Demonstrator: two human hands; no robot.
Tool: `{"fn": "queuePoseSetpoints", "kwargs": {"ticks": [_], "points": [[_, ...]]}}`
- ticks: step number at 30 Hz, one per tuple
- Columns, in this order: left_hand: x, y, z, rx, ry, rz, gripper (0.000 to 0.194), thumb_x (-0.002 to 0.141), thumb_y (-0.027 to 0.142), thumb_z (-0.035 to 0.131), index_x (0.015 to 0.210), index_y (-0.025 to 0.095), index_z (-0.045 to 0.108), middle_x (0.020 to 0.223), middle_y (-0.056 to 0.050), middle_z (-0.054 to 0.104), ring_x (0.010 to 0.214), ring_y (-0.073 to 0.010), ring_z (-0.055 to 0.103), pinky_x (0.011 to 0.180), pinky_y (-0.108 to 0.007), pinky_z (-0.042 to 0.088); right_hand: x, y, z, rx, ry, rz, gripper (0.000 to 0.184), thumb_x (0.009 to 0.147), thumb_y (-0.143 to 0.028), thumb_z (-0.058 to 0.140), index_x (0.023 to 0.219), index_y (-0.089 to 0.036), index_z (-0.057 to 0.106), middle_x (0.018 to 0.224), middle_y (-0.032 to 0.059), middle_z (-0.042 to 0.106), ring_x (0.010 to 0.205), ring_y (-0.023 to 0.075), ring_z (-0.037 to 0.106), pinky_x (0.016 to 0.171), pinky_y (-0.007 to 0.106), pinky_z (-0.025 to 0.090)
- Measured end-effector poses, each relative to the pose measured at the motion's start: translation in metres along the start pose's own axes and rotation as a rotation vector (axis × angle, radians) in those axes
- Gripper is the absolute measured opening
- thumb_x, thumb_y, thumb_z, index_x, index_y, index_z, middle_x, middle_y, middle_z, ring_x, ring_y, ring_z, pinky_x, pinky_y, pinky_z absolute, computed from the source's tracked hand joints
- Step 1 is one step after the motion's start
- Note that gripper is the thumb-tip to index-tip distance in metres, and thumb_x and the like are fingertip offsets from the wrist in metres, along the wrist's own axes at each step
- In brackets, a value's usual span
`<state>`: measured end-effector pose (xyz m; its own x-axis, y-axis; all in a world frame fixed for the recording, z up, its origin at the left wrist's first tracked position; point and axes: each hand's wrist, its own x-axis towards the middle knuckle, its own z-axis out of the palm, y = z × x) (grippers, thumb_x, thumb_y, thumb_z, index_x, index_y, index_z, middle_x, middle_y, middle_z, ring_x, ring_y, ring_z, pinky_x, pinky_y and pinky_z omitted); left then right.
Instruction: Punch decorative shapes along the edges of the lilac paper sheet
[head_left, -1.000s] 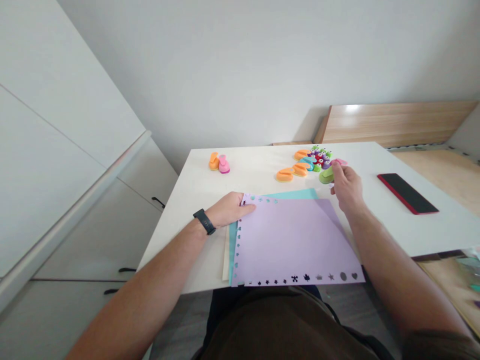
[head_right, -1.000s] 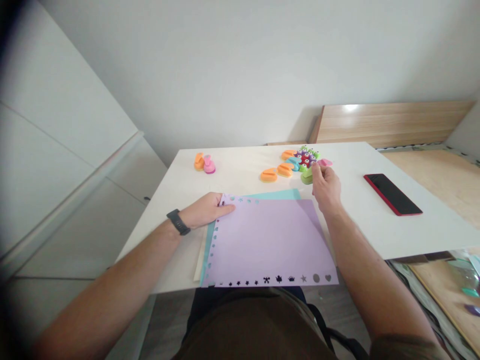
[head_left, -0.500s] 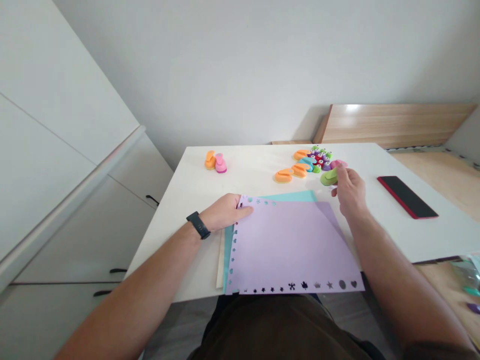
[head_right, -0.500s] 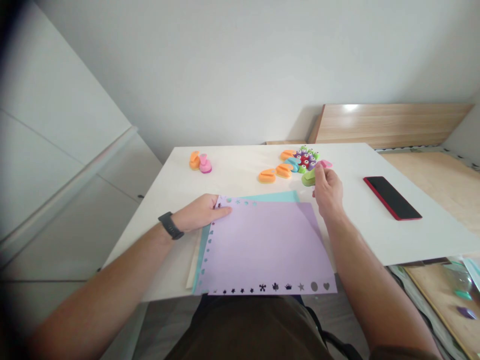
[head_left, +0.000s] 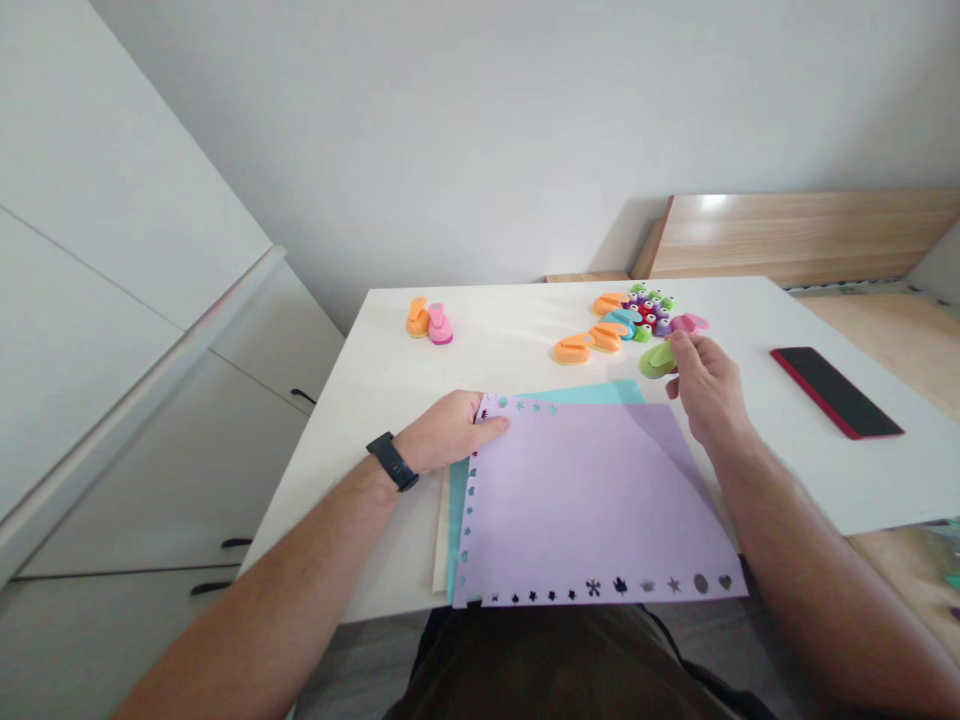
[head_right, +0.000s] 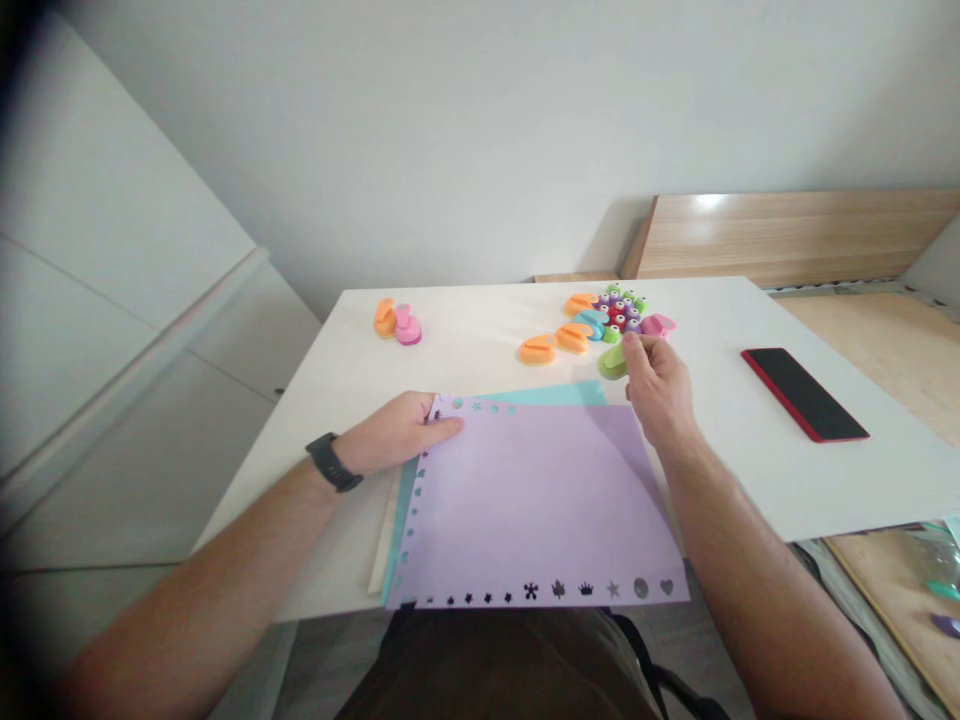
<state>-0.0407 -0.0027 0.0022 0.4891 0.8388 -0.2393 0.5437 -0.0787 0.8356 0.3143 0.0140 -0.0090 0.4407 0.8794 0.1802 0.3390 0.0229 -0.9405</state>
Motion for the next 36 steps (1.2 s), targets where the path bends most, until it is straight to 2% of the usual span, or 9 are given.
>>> {"fn": "queuePoseSetpoints", "kwargs": {"ticks": [4,9,17,22,25,28,32,36], "points": [[0.000,-0.001,0.000,-0.046,0.013,0.019,0.029,0.083,0.044,0.064,0.085,0.017,0.073,0.072,-0.002,0.069,0.062,-0.0171,0.060,0.057,-0.026,0.042,0.001,0.001,0.001,-0.020,0.009,-0.064,0.055,0.087,-0.075,0.058,0.090,-0.021,0.068,0.068,0.0041,0.067,0.049,0.0126,0.053,0.042,0.025,0.039],[-0.001,-0.001,0.001,-0.079,0.024,0.033,0.026,0.082,0.042,0.065,0.084,0.018,0.073,0.073,-0.002,0.071,0.065,-0.0186,0.063,0.058,-0.026,0.044,0.000,-0.002,0.001,0.046,-0.050,-0.024,0.054,0.085,-0.072,0.063,0.087,-0.018,0.069,0.072,0.0055,0.069,0.054,0.0116,0.054,0.046,0.023,0.040],[-0.002,-0.003,0.002,-0.068,0.056,0.050,0.026,0.081,0.041,0.066,0.083,0.017,0.074,0.072,-0.003,0.071,0.064,-0.0188,0.063,0.056,-0.026,0.044,-0.005,-0.005,0.005,0.207,-0.256,0.023,0.049,0.078,-0.056,0.080,0.107,-0.017,0.069,0.092,0.0076,0.075,0.073,0.0151,0.067,0.057,0.024,0.049],[-0.002,-0.003,0.000,-0.059,0.038,0.066,0.027,0.082,0.042,0.065,0.087,0.017,0.074,0.073,-0.003,0.072,0.063,-0.0181,0.063,0.058,-0.026,0.046,-0.002,-0.032,0.015,0.134,-0.361,-0.047,0.052,0.079,-0.054,0.081,0.111,-0.016,0.067,0.095,0.0091,0.075,0.080,0.0191,0.070,0.062,0.028,0.055],[-0.002,-0.003,-0.002,-0.032,0.026,0.080,0.027,0.083,0.042,0.063,0.086,0.018,0.074,0.075,-0.002,0.072,0.063,-0.0176,0.063,0.061,-0.027,0.048,0.013,-0.055,0.031,0.058,-0.432,-0.139,0.050,0.082,-0.055,0.078,0.111,-0.018,0.064,0.098,0.0097,0.075,0.082,0.0202,0.071,0.065,0.031,0.057],[-0.002,-0.004,-0.003,-0.008,0.018,0.084,0.027,0.084,0.042,0.062,0.087,0.017,0.074,0.076,-0.002,0.072,0.064,-0.0175,0.063,0.062,-0.027,0.047,0.035,-0.070,0.056,-0.022,-0.451,-0.179,0.044,0.084,-0.056,0.075,0.105,-0.019,0.062,0.094,0.0082,0.074,0.078,0.0187,0.071,0.065,0.029,0.056],[-0.001,-0.006,-0.003,0.023,-0.007,0.087,0.030,0.087,0.042,0.059,0.091,0.017,0.074,0.080,-0.002,0.074,0.066,-0.0171,0.064,0.061,-0.026,0.046,0.060,-0.071,0.096,-0.210,-0.418,-0.224,0.037,0.089,-0.055,0.068,0.099,-0.022,0.056,0.091,0.0055,0.073,0.069,0.0161,0.067,0.060,0.028,0.052],[0.001,-0.008,-0.003,0.050,-0.008,0.084,0.031,0.088,0.041,0.057,0.095,0.017,0.075,0.082,-0.003,0.074,0.065,-0.0165,0.064,0.060,-0.026,0.045,0.070,-0.066,0.128,-0.499,-0.423,-0.253,0.031,0.092,-0.053,0.061,0.095,-0.022,0.057,0.081,0.0039,0.070,0.067,0.0165,0.060,0.059,0.027,0.046]]}}
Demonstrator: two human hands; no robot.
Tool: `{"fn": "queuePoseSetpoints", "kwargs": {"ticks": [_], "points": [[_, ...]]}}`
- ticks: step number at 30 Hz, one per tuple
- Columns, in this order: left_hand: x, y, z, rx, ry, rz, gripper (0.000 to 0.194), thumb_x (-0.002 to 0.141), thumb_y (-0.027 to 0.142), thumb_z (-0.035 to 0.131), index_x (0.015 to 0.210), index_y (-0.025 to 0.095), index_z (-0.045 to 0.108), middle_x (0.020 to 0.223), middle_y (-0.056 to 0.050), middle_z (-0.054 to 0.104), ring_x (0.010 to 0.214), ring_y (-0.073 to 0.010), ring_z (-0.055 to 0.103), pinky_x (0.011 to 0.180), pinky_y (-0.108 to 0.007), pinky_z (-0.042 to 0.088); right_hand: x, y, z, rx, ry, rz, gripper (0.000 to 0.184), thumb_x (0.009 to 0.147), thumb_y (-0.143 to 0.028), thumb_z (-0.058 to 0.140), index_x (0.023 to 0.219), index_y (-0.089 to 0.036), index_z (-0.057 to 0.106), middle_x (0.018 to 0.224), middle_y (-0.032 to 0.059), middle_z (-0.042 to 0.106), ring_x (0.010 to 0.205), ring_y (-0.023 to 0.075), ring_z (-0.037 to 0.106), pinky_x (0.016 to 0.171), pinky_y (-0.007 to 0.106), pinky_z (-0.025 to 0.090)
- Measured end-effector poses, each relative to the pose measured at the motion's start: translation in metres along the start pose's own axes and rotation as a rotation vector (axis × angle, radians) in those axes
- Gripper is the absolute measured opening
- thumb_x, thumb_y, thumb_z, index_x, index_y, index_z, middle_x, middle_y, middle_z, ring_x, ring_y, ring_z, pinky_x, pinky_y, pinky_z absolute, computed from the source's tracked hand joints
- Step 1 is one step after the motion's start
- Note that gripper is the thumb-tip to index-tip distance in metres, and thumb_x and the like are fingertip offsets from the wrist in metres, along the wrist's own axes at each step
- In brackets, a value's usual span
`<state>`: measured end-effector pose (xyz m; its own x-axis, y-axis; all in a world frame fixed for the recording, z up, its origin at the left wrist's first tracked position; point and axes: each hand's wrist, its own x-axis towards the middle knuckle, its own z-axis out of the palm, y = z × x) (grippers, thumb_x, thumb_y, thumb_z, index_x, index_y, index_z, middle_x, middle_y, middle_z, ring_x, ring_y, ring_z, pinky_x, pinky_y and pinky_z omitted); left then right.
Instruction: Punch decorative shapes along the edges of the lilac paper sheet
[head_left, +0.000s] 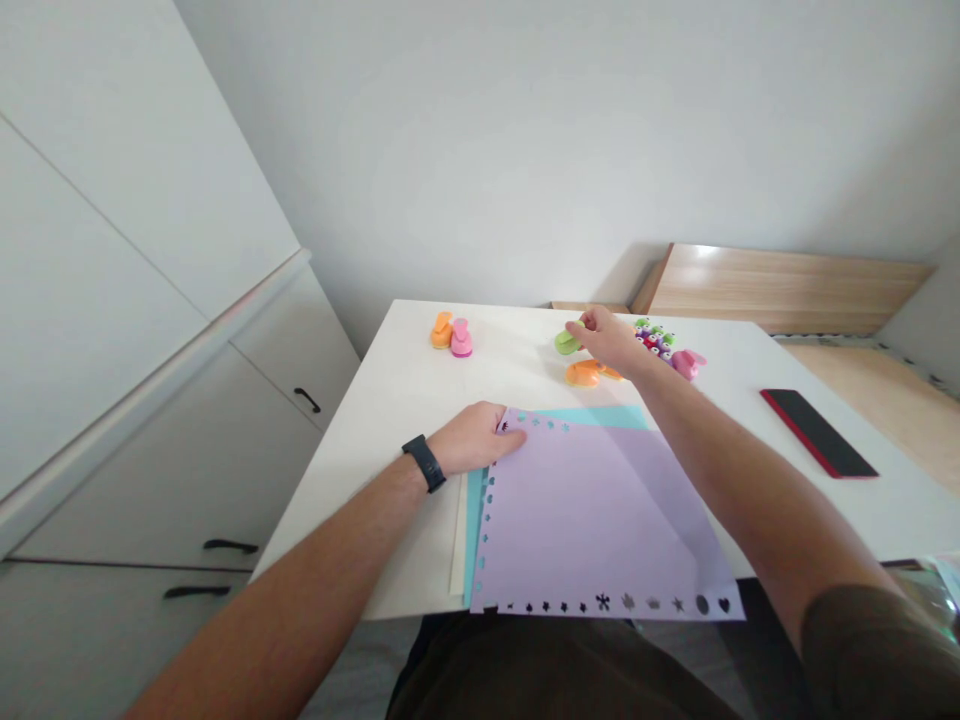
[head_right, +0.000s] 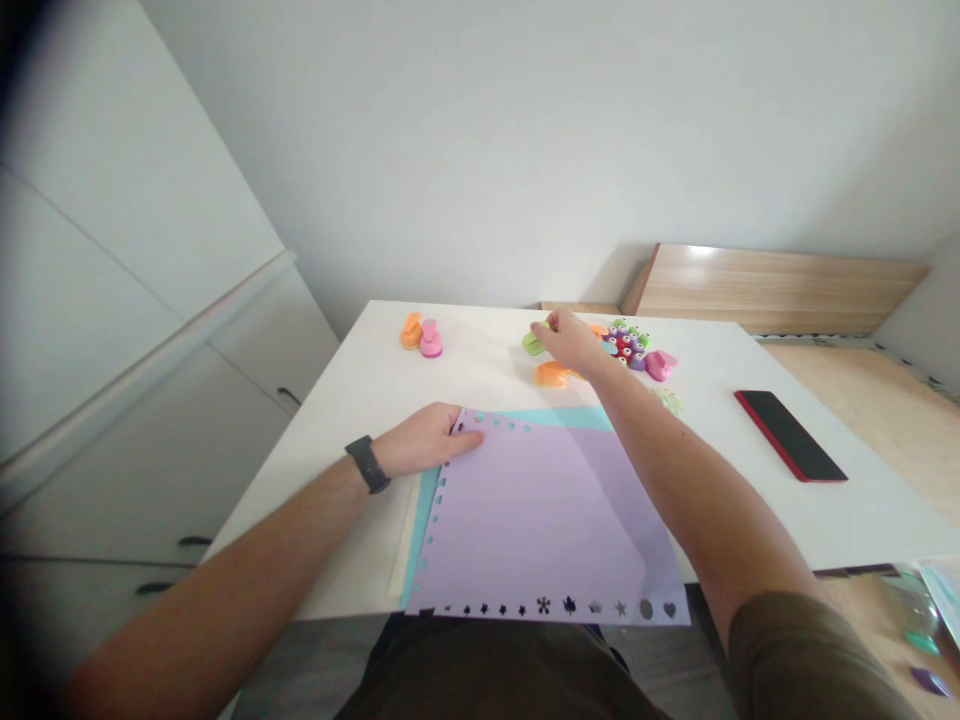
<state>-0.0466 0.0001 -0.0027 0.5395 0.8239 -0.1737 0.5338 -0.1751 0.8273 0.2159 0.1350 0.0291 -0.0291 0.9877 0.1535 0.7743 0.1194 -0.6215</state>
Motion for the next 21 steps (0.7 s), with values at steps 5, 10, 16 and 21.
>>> {"fn": "queuePoseSetpoints", "kwargs": {"ticks": [5,10,16,21], "points": [[0.000,-0.001,-0.001,0.033,0.020,0.006,0.030,0.087,0.039,0.058,0.097,0.017,0.076,0.079,-0.002,0.074,0.065,-0.0163,0.062,0.060,-0.026,0.044,0.010,-0.005,0.014,-0.225,-0.092,-0.005,0.034,0.095,-0.052,0.053,0.090,-0.020,0.061,0.088,0.0071,0.072,0.074,0.0187,0.061,0.063,0.029,0.041],[0.000,0.002,-0.002,0.031,0.046,0.002,0.026,0.085,0.038,0.060,0.089,0.017,0.075,0.072,-0.001,0.071,0.062,-0.0156,0.060,0.059,-0.025,0.042,0.019,-0.002,0.018,-0.301,-0.093,0.023,0.036,0.096,-0.050,0.050,0.093,-0.018,0.066,0.095,0.0126,0.075,0.084,0.0241,0.066,0.069,0.032,0.043],[-0.001,0.004,-0.002,0.025,0.039,0.012,0.028,0.086,0.039,0.059,0.091,0.017,0.076,0.073,-0.002,0.071,0.063,-0.0159,0.061,0.057,-0.025,0.041,0.023,0.004,0.020,-0.383,-0.104,0.033,0.040,0.096,-0.049,0.050,0.093,-0.015,0.071,0.101,0.0197,0.076,0.097,0.0320,0.069,0.082,0.039,0.047],[0.000,0.002,-0.002,0.006,-0.006,-0.002,0.030,0.088,0.040,0.058,0.095,0.017,0.075,0.076,-0.002,0.072,0.063,-0.0158,0.062,0.057,-0.025,0.042,0.015,-0.010,0.019,-0.379,0.080,-0.048,0.045,0.097,-0.049,0.050,0.123,-0.015,0.065,0.124,0.0199,0.070,0.118,0.0334,0.063,0.099,0.044,0.046]]}}
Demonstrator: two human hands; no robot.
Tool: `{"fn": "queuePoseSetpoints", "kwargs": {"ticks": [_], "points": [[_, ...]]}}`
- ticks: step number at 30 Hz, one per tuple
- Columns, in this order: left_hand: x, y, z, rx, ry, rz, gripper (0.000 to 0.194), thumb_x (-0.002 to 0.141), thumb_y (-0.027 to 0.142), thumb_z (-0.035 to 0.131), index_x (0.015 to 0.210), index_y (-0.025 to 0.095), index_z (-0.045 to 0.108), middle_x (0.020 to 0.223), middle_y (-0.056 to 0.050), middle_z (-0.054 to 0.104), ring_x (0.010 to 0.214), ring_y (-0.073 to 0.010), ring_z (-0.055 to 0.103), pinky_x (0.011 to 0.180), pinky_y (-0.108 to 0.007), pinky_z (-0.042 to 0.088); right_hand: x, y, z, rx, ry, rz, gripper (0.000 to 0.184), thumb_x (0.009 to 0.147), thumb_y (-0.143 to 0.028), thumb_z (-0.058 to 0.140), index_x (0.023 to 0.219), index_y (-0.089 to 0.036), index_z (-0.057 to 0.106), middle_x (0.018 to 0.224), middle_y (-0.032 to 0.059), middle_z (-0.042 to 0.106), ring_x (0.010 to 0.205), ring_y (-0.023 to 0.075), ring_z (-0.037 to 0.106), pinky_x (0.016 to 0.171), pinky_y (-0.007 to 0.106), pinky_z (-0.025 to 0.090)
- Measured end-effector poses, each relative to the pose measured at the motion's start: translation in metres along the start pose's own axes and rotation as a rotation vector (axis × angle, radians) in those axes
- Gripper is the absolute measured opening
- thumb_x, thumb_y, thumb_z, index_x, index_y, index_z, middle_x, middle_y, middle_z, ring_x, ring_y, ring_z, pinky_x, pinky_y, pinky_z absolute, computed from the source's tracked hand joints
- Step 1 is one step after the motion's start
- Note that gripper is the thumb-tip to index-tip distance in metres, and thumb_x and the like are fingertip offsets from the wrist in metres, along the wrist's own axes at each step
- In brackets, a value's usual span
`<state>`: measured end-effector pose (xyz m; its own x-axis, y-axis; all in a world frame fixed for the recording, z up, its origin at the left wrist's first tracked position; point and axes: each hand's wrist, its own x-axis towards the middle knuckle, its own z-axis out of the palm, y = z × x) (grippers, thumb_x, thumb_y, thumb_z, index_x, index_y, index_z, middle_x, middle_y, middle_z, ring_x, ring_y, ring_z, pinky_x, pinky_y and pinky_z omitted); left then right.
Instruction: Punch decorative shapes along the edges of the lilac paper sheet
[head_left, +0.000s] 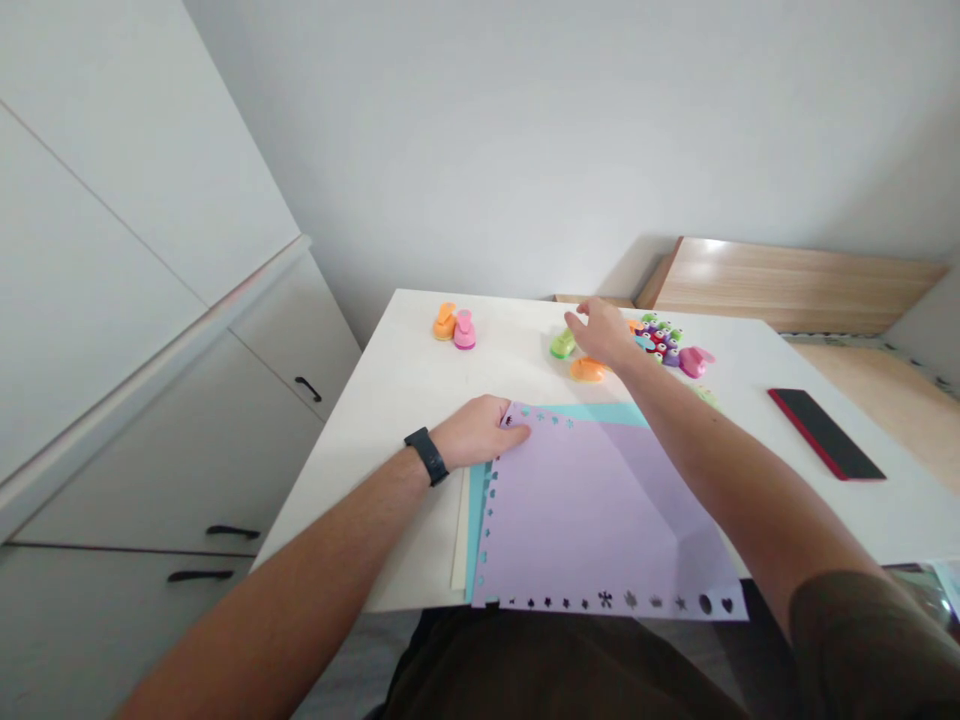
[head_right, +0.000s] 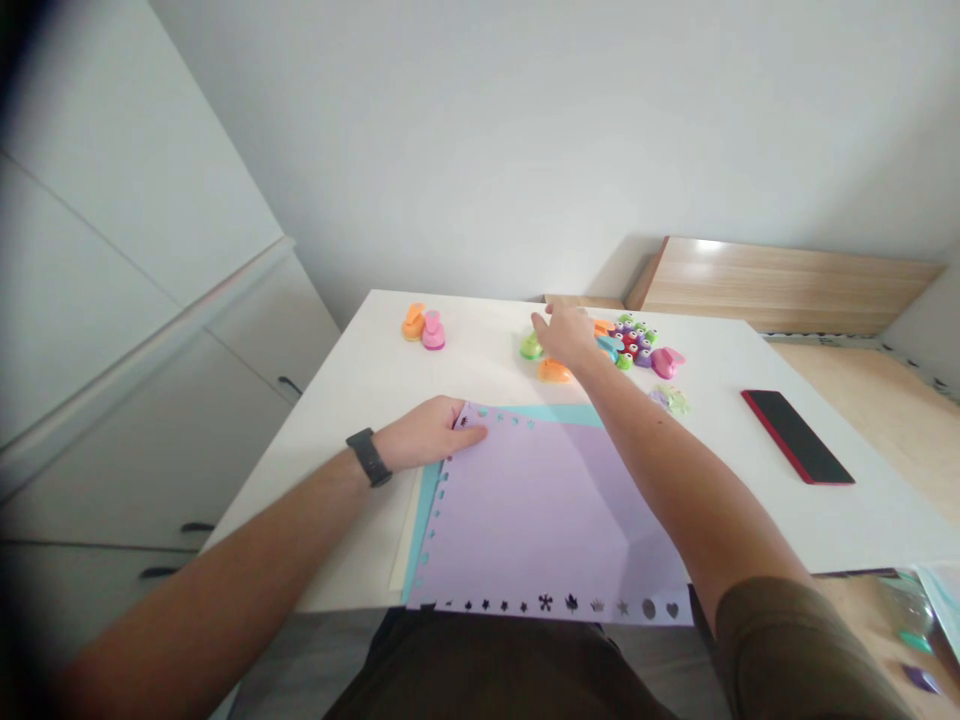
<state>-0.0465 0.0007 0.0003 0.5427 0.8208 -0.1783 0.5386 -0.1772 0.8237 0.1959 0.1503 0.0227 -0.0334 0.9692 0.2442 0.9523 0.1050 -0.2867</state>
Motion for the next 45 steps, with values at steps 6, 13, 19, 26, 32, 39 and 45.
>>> {"fn": "queuePoseSetpoints", "kwargs": {"ticks": [6,13,19,26,32,39,45], "points": [[-0.001,-0.001,0.001,0.019,0.002,0.011,0.032,0.090,0.041,0.055,0.098,0.018,0.076,0.078,-0.002,0.073,0.066,-0.0168,0.063,0.059,-0.026,0.041,-0.010,-0.047,-0.003,0.104,-0.078,-0.280,0.038,0.096,-0.045,0.057,0.118,-0.015,0.066,0.120,0.0165,0.072,0.113,0.0291,0.066,0.099,0.041,0.048],[-0.002,0.001,0.000,0.094,0.067,0.022,0.027,0.087,0.038,0.058,0.090,0.018,0.075,0.077,-0.003,0.073,0.071,-0.0186,0.064,0.062,-0.026,0.041,-0.015,-0.102,0.021,0.161,-0.197,-0.433,0.051,0.094,-0.040,0.061,0.136,-0.011,0.057,0.138,0.0184,0.064,0.128,0.0323,0.058,0.109,0.044,0.043],[-0.002,0.001,0.000,0.116,0.059,0.047,0.026,0.087,0.034,0.056,0.091,0.018,0.076,0.077,-0.002,0.072,0.070,-0.0180,0.063,0.061,-0.026,0.041,-0.008,-0.137,0.041,0.190,-0.305,-0.651,0.052,0.094,-0.021,0.057,0.145,-0.018,0.049,0.154,0.0139,0.051,0.141,0.0291,0.046,0.118,0.045,0.033],[-0.002,0.000,0.000,0.144,0.069,0.052,0.028,0.088,0.036,0.055,0.090,0.017,0.076,0.074,-0.002,0.071,0.067,-0.0176,0.061,0.061,-0.026,0.041,0.005,-0.157,0.063,0.165,-0.215,-0.377,0.047,0.095,-0.039,0.060,0.133,-0.011,0.056,0.136,0.0229,0.061,0.125,0.0328,0.058,0.105,0.043,0.044],[-0.002,-0.001,0.001,0.143,0.079,0.054,0.027,0.087,0.035,0.056,0.089,0.016,0.075,0.072,-0.001,0.069,0.065,-0.0164,0.060,0.061,-0.025,0.040,0.003,-0.152,0.064,0.164,-0.217,-0.270,0.045,0.098,-0.052,0.053,0.111,-0.010,0.062,0.120,0.0261,0.067,0.108,0.0344,0.065,0.088,0.042,0.049],[-0.003,-0.002,0.002,0.077,0.112,0.026,0.024,0.084,0.034,0.062,0.094,0.018,0.077,0.078,-0.002,0.074,0.071,-0.0195,0.064,0.066,-0.027,0.045,-0.019,-0.134,0.037,0.308,-0.212,-0.271,0.019,0.097,-0.038,0.056,0.105,-0.021,0.056,0.103,0.0111,0.073,0.089,0.0240,0.066,0.074,0.033,0.046],[-0.002,0.001,0.004,0.098,0.101,0.011,0.024,0.087,0.036,0.058,0.089,0.018,0.075,0.077,-0.003,0.072,0.069,-0.0187,0.063,0.063,-0.028,0.042,-0.055,-0.091,-0.012,0.661,-0.282,-0.232,0.025,0.089,-0.044,0.067,0.097,-0.023,0.056,0.091,0.0024,0.069,0.079,0.0172,0.060,0.066,0.028,0.044]]}}
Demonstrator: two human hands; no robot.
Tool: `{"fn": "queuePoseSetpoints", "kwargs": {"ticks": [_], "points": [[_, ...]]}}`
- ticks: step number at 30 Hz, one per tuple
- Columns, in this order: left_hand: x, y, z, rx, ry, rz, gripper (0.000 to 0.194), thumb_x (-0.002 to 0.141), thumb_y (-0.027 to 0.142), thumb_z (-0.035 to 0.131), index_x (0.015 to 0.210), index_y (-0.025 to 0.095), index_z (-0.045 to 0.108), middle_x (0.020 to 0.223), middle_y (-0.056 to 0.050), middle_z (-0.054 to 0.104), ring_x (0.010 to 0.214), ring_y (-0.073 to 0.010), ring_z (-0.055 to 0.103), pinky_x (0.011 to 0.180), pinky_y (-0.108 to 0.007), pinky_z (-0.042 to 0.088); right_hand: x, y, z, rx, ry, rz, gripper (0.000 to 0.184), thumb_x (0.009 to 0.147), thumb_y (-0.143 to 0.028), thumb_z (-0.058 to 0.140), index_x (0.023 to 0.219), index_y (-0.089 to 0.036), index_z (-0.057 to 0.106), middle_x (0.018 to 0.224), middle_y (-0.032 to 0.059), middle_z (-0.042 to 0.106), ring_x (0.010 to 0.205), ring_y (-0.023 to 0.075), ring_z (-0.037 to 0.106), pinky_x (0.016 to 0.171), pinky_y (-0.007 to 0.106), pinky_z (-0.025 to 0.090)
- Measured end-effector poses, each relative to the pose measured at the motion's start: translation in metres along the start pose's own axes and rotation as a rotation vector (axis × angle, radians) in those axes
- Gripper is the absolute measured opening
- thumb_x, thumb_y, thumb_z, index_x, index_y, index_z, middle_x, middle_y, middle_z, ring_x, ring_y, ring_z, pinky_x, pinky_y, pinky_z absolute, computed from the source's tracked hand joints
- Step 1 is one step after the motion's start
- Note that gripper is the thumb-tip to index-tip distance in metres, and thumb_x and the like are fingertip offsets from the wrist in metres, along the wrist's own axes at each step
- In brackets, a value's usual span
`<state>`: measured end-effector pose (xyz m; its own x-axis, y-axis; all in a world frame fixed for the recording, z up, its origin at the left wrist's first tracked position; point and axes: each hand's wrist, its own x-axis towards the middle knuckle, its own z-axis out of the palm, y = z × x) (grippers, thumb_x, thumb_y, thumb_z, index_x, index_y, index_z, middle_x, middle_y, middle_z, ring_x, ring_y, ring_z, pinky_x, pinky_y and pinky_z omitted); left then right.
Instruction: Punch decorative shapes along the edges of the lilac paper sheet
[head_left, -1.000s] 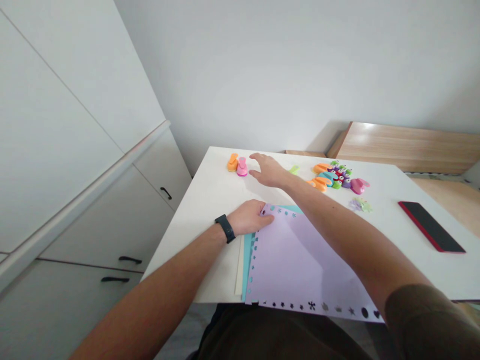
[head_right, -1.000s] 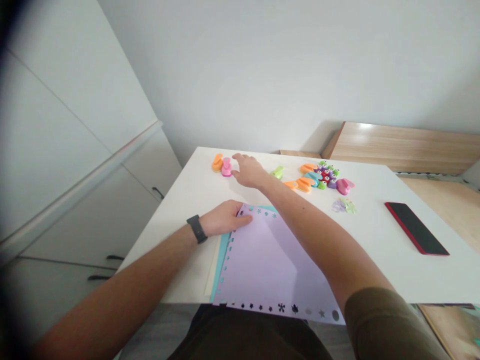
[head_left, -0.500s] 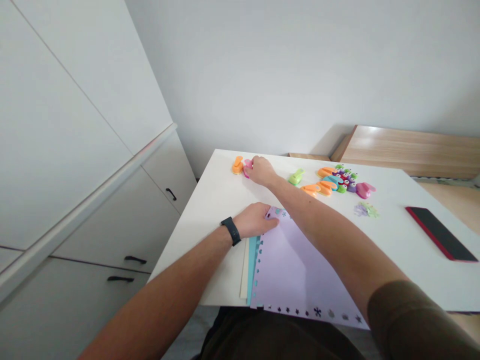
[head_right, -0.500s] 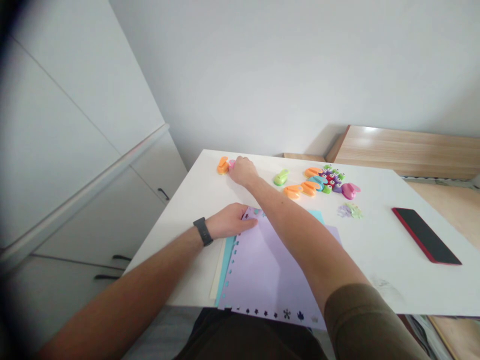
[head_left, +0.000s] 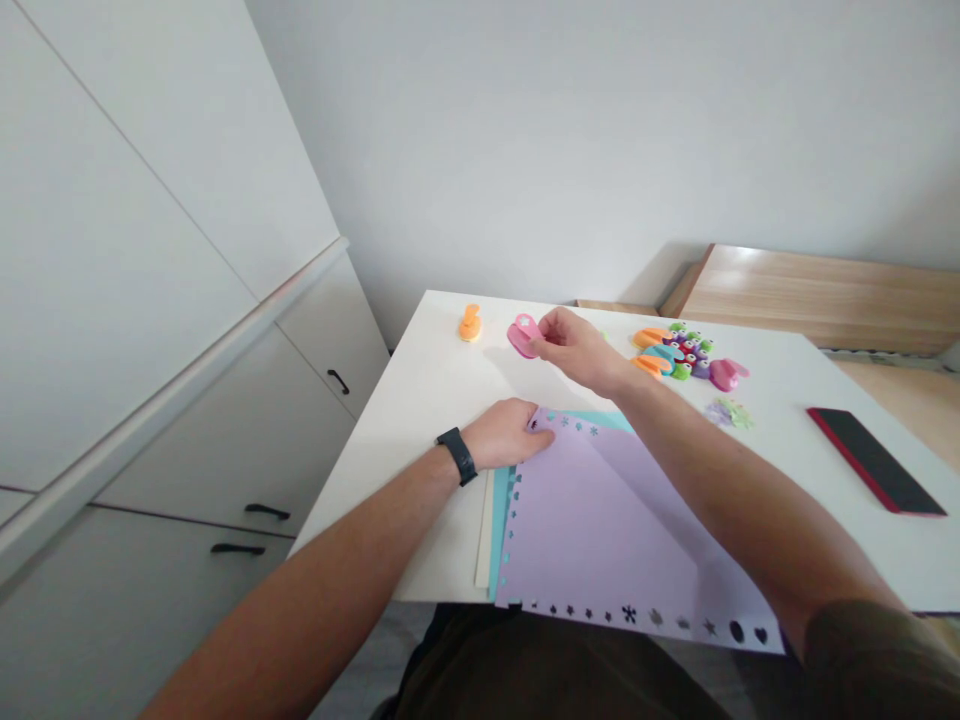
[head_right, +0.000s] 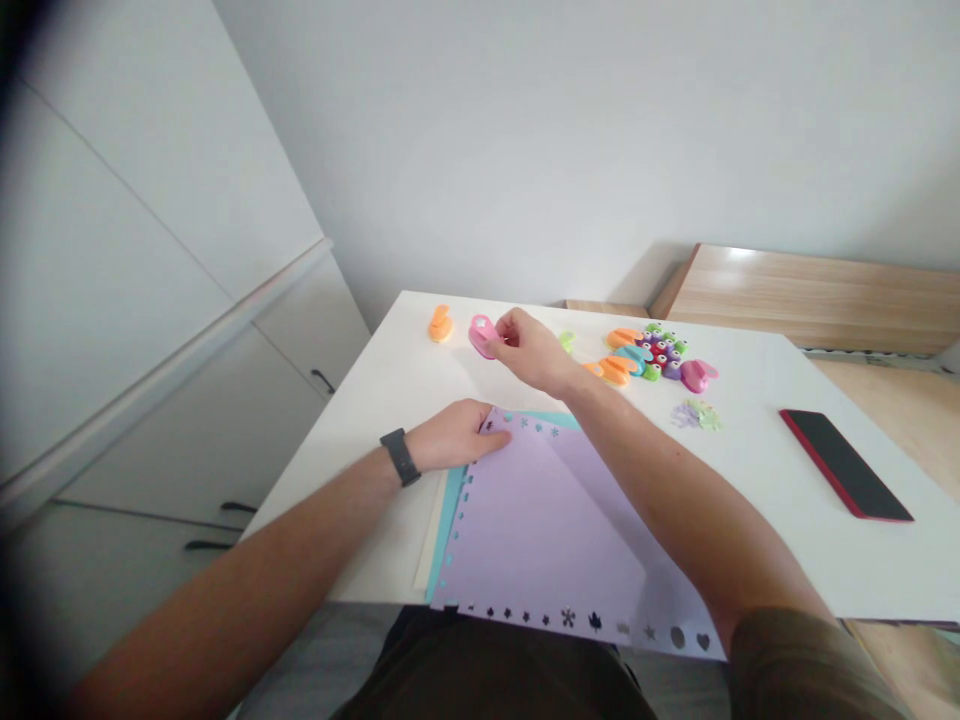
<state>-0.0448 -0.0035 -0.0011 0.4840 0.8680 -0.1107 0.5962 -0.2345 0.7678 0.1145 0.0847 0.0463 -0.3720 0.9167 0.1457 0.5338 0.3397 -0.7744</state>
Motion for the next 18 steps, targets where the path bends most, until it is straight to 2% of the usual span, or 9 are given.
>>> {"fn": "queuePoseSetpoints", "kwargs": {"ticks": [4,9,13,18], "points": [[-0.004,0.006,0.003,0.134,0.093,0.036,0.022,0.088,0.036,0.059,0.086,0.019,0.072,0.078,-0.004,0.072,0.074,-0.0205,0.064,0.066,-0.029,0.041,-0.046,0.008,-0.036,0.360,-0.067,-0.041,0.029,0.084,-0.042,0.076,0.094,-0.023,0.057,0.091,0.0016,0.066,0.089,0.0192,0.063,0.076,0.032,0.048],[-0.011,0.013,0.005,0.387,0.177,0.152,0.026,0.095,0.037,0.053,0.082,0.019,0.067,0.076,-0.007,0.070,0.071,-0.0213,0.063,0.065,-0.032,0.038,-0.089,0.035,-0.071,0.485,-0.065,0.028,0.023,0.084,-0.039,0.079,0.092,-0.027,0.061,0.085,0.0006,0.062,0.081,0.0193,0.060,0.075,0.037,0.048],[-0.013,0.016,0.004,0.547,0.188,0.272,0.026,0.099,0.032,0.049,0.085,0.019,0.066,0.082,-0.007,0.071,0.076,-0.0215,0.065,0.066,-0.033,0.039,-0.105,0.056,-0.083,0.563,-0.027,0.064,0.023,0.082,-0.043,0.079,0.092,-0.031,0.062,0.086,0.0027,0.063,0.082,0.0235,0.061,0.077,0.044,0.050],[-0.011,0.016,0.007,0.620,0.177,0.312,0.029,0.102,0.030,0.042,0.091,0.019,0.067,0.088,-0.007,0.072,0.080,-0.0200,0.066,0.068,-0.032,0.041,-0.111,0.066,-0.082,0.616,0.015,0.104,0.022,0.082,-0.046,0.077,0.094,-0.035,0.063,0.100,0.0054,0.067,0.094,0.0281,0.066,0.084,0.049,0.051]]}}
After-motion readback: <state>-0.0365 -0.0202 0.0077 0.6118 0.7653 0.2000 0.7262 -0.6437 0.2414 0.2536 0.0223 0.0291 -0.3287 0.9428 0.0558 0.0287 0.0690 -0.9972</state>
